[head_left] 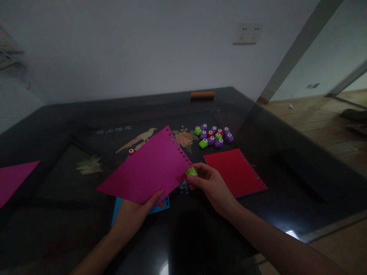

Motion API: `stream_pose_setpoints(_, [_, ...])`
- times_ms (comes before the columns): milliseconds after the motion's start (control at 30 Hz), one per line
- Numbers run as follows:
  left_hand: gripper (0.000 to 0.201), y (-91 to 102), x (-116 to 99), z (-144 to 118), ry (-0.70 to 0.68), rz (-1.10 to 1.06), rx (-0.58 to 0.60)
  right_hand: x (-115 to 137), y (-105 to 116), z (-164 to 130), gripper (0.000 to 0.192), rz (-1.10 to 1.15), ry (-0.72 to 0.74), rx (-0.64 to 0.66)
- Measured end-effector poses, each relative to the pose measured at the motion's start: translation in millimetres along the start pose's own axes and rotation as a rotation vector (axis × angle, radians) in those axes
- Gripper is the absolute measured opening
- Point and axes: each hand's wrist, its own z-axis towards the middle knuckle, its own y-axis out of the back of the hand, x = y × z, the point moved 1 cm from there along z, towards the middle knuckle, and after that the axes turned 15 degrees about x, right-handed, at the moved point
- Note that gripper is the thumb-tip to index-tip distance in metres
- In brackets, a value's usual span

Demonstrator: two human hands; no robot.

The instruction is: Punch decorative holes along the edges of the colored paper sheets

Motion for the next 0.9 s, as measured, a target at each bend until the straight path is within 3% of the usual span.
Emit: stream_pose_setpoints(900, [0.040, -1.4, -1.0, -1.0, -0.018, 0.054, 0.061, 2.0, -0.6, 1.9, 0.032, -0.007, -0.018, -0.017])
